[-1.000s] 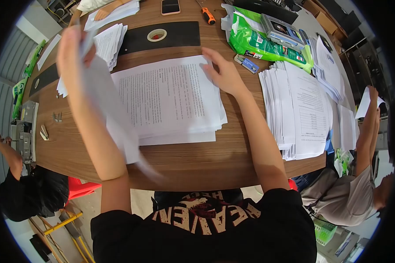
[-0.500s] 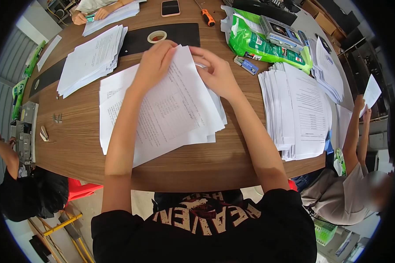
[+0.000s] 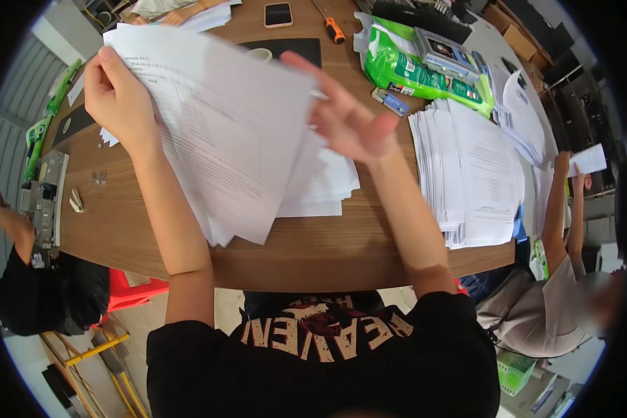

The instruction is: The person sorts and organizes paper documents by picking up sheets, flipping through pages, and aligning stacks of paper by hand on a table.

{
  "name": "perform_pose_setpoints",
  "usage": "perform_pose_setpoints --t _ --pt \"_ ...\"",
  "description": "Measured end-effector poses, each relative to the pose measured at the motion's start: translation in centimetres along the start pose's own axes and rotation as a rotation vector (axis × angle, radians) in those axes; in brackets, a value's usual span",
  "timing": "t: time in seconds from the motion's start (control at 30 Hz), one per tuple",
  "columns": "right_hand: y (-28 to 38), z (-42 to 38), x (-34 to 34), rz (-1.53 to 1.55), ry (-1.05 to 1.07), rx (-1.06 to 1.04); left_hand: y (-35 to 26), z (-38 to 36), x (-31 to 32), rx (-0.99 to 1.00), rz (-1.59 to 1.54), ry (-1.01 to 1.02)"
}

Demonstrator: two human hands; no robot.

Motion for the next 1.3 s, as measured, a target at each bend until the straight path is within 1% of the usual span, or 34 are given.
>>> perform_pose_setpoints --t 0.03,0.1,0.13,0.17,0.2,0.23,0.27,0.3,0.33,0.4,0.43,0.5,0.53,0.6,0.67,0.73,0.77,0.8,0.83,0.87,0.9,0.93,0.97,1.0,1.03,1.1,1.13,1.2,1.23,1.27,1.3 --pt "-1.1 -0.1 0.7 -0.004 0.013 0.013 0.1 0.6 -0.3 -0.03 0.006 -0.025" --pt "-3.3 -0.5 2.1 -0.316 -0.232 0.02 0.2 1.6 -0.3 -0.061 -0.026 -0.076" --pt "-3.8 -0.3 3.6 -0.318 -0.213 0.033 0.0 2.0 -0.4 -0.057 0.085 -0.053" --pt "-4.0 0.1 5.3 -0.418 -0.291 -0.013 0.0 2.5 -0.5 -0.053 0.196 -0.03" --pt "-3.9 0.6 6.6 -0.517 -0.371 -0.064 0.2 2.9 -0.4 -0.027 0.161 -0.059" --pt "-3.6 1.1 7.2 -0.518 -0.353 -0.058 0.3 3.1 -0.2 0.001 0.124 -0.087" --pt "-2.9 1.3 7.5 -0.691 -0.543 -0.029 0.4 3.1 0.0 -0.062 0.003 -0.037" --pt "-2.3 1.4 7.6 -0.864 -0.737 -0.002 -0.2 3.3 -0.9 -0.063 0.003 -0.051" --pt "-1.6 1.7 7.4 -0.899 -0.686 -0.244 -0.6 3.5 -1.6 -0.27 -0.126 0.176" --pt "0.8 1.5 7.9 -0.972 -0.82 -0.252 -2.7 3.0 -2.7 -0.417 -0.52 0.464" --pt "2.0 1.3 7.4 -0.939 -0.783 -0.307 -2.3 2.9 -3.6 -0.417 -0.52 0.454" --pt "4.3 1.3 7.4 -0.97 -0.758 -0.319 -0.8 2.4 -4.8 -0.402 -0.946 0.968" --pt "5.2 1.3 7.6 -0.968 -0.753 -0.322 -0.2 1.2 -4.8 -0.369 -1.046 1.055" --pt "6.4 1.3 8.1 -1.095 -0.724 -0.292 2.3 -1.2 -4.3 -0.393 -1.008 1.089" --pt "6.5 1.3 8.3 -1.088 -0.738 -0.294 2.9 -2.7 -4.4 -0.418 -0.975 1.126" --pt "6.7 1.0 8.2 -1.086 -0.762 -0.302 1.4 -4.9 -5.5 -0.613 -0.757 1.094" --pt "6.7 0.6 7.8 -1.153 -0.783 -0.277 0.3 -5.5 -5.7 -0.613 -0.758 1.102" --pt "6.6 0.2 7.6 -1.219 -0.803 -0.247 -1.4 -5.8 -5.9 -0.616 -0.666 1.113" --pt "6.6 -0.2 7.7 -1.218 -0.809 -0.248 -2.4 -6.2 -6.0 -0.616 -0.573 1.12" --pt "6.5 -0.6 7.8 -1.2 -0.845 -0.205 -2.2 -7.1 -6.0 -0.621 -0.596 1.049" --pt "6.5 -1.0 7.9 -1.18 -0.879 -0.162 -2.0 -7.8 -6.2 -0.62 -0.595 1.052" --pt "6.5 -1.8 7.7 -1.18 -0.88 -0.163 -1.9 -8.3 -6.6 -0.604 -0.58 0.986" --pt "6.3 -3.0 7.1 -1.016 -0.769 -0.164 -1.8 -8.8 -7.0 -0.588 -0.565 0.92" --pt "5.7 -4.2 6.4 -0.852 -0.661 -0.163 -1.8 -9.5 -7.5 -0.589 -0.565 0.925" --pt "4.8 -5.3 5.9 -0.852 -0.667 -0.163 -1.8 -10.2 -8.1 -0.608 -0.518 0.915" --pt "2.8 -7.8 4.2 -0.636 -0.712 -0.125 -1.9 -10.8 -8.7 -0.631 -0.472 0.912" --pt "2.1 -8.3 3.7 -0.759 -0.734 -0.084 -2.0 -10.8 -9.0 -0.616 -0.443 0.929" --pt "0.7 -8.4 3.9 -0.798 -0.772 -0.082 -2.0 -11.0 -9.3 -0.607 -0.405 0.949" --pt "0.0 -8.0 4.4 -0.842 -0.804 -0.085 -2.0 -11.1 -9.2 -0.556 -0.363 0.954" --pt "-0.2 -7.5 4.7 -0.904 -0.756 -0.072 -2.1 -11.1 -9.2 -0.503 -0.322 0.959" --pt "-0.4 -7.0 5.1 -0.9 -0.761 -0.071 -2.0 -11.3 -9.1 -0.506 -0.318 0.964"
Point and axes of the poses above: each hand's wrist, its own z-axis towards the middle knuckle, its own x-axis out of the palm, y = z × x, the point moved 1 cm from there along z, towards the middle knuckle, and after that the axes turned 14 degrees about z, right-handed, at the moved point
